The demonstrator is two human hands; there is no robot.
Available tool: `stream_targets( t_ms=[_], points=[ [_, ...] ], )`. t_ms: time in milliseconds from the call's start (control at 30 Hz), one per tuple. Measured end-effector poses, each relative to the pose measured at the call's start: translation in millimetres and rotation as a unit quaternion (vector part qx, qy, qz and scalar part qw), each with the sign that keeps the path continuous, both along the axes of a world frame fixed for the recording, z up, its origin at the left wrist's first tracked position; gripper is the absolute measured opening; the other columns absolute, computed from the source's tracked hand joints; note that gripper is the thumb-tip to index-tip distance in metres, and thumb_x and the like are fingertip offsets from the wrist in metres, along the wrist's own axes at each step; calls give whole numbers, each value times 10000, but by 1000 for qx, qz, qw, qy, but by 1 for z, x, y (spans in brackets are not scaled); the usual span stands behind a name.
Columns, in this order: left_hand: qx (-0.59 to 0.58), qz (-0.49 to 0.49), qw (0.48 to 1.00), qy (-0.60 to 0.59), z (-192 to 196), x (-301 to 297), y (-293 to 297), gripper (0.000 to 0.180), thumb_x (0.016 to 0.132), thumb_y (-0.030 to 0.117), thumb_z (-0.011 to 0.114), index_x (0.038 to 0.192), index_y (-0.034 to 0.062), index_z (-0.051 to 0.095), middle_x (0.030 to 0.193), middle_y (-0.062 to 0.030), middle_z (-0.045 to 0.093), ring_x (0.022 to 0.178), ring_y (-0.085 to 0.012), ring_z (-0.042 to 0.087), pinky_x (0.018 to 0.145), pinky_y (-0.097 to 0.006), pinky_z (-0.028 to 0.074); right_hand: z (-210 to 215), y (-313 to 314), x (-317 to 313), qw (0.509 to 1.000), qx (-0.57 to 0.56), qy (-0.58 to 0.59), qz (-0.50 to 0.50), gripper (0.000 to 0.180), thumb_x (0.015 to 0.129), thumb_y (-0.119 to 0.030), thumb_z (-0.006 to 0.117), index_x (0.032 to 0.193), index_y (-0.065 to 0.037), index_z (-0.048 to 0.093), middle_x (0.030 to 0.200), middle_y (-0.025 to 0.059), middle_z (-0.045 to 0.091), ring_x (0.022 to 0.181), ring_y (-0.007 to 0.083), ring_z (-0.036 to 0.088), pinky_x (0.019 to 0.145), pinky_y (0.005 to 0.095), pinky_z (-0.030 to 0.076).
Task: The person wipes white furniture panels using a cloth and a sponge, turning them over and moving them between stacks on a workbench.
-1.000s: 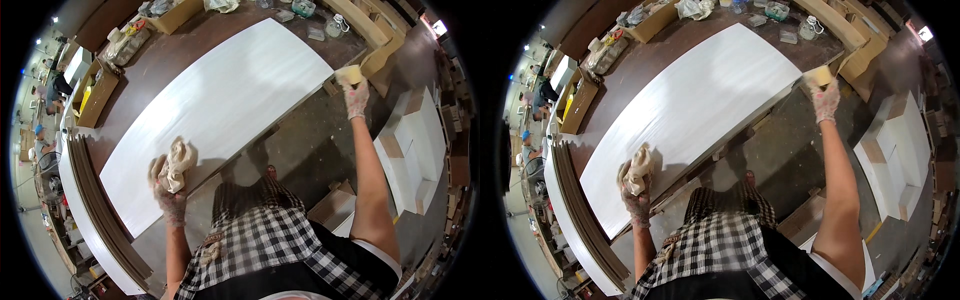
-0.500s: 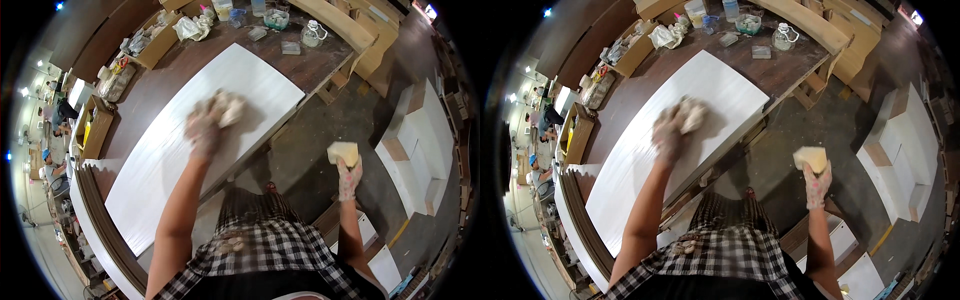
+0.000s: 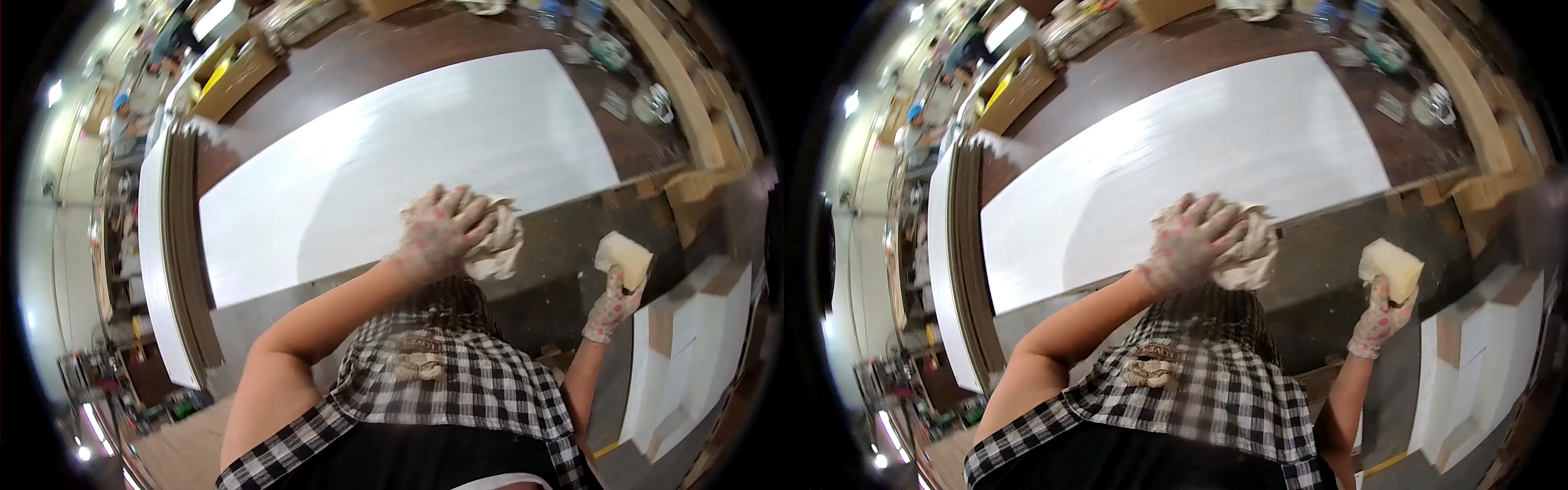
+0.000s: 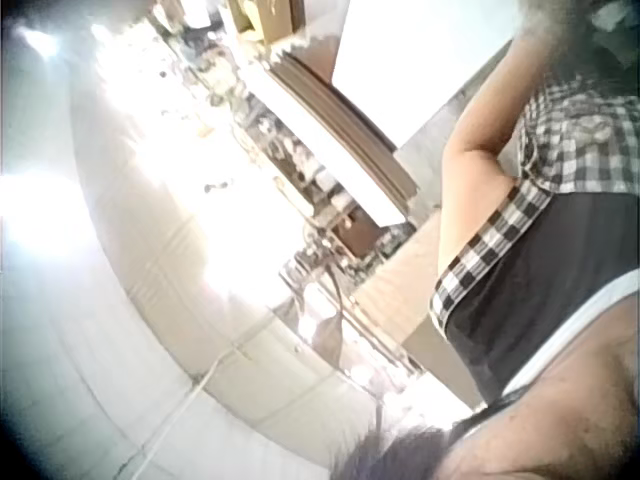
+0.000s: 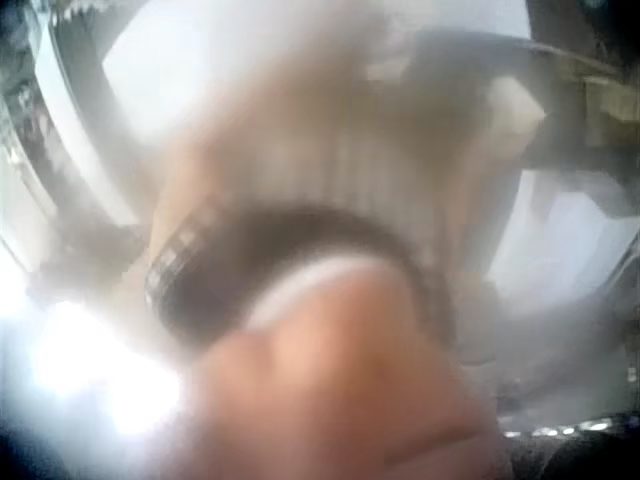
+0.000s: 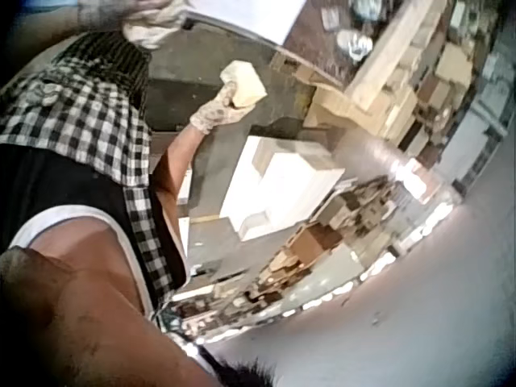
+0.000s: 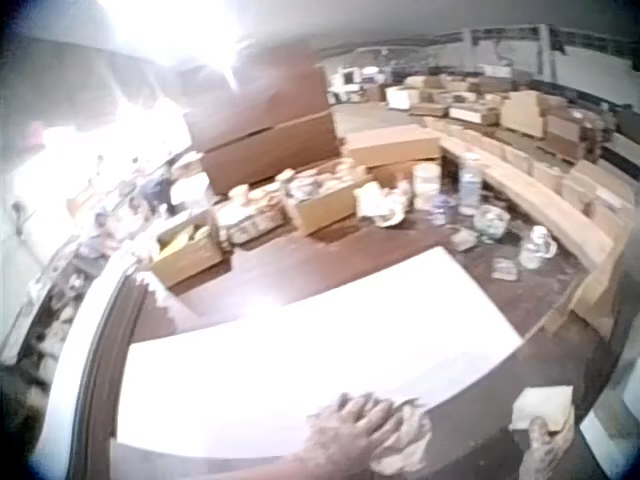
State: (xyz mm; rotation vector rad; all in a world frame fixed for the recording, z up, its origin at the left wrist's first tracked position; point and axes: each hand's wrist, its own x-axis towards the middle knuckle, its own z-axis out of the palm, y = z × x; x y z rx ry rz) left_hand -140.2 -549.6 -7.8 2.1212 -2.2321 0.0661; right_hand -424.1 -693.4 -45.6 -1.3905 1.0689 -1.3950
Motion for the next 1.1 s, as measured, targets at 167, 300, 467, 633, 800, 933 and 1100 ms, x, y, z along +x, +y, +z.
stream_targets(
  t_ms=[167,300,467,633,800,933,1100],
  points=[
    [-23,195,979,-48,1,60,167,540,744,461,706,1199,193,598,1323,-51,496,1227,-323,441,1037,-527,341,4,-3,93,993,29,-44,105,574,803,-144,728,1275,43,461,1192,115,557,1082,225,551,974,363,436],
    [-72,336,937,-68,-8,99,289,497,725,429,723,1143,184,614,1311,-30,503,1211,-306,452,1001,-477,386,3,20,175,979,54,-28,193,507,810,-46,691,1260,36,474,1173,107,559,1057,220,561,938,340,464],
    [-140,460,866,-136,-34,129,422,426,806,305,664,1177,114,577,1259,-89,546,1183,-303,486,979,-444,407,37,65,273,938,-35,47,340,397,864,-103,642,1222,24,524,1108,86,596,997,176,578,897,303,470],
    [-246,676,693,-32,-29,169,573,350,799,130,675,1124,23,602,1063,-121,639,953,-273,620,841,-339,498,54,121,314,881,46,-30,471,428,866,-156,641,1226,31,505,1070,57,589,972,156,577,861,293,488],
    [-433,505,745,53,32,185,464,247,754,70,695,989,33,630,1003,-103,636,866,-231,625,771,-320,525,65,145,284,864,133,18,486,548,844,-303,673,1244,26,492,1083,53,587,973,134,572,834,269,478],
    [-72,322,929,167,50,146,324,344,722,291,748,996,100,665,1182,-54,598,1046,-204,588,857,-358,486,58,147,254,866,156,64,472,530,857,-281,664,1251,26,487,1091,62,590,961,142,582,818,277,492],
    [61,128,985,96,48,85,269,336,873,407,553,1042,144,674,1390,-2,457,1277,-254,413,993,-434,382,52,138,208,938,100,41,330,406,868,-111,619,1229,34,502,1075,63,594,948,151,588,844,267,483]
  ],
)
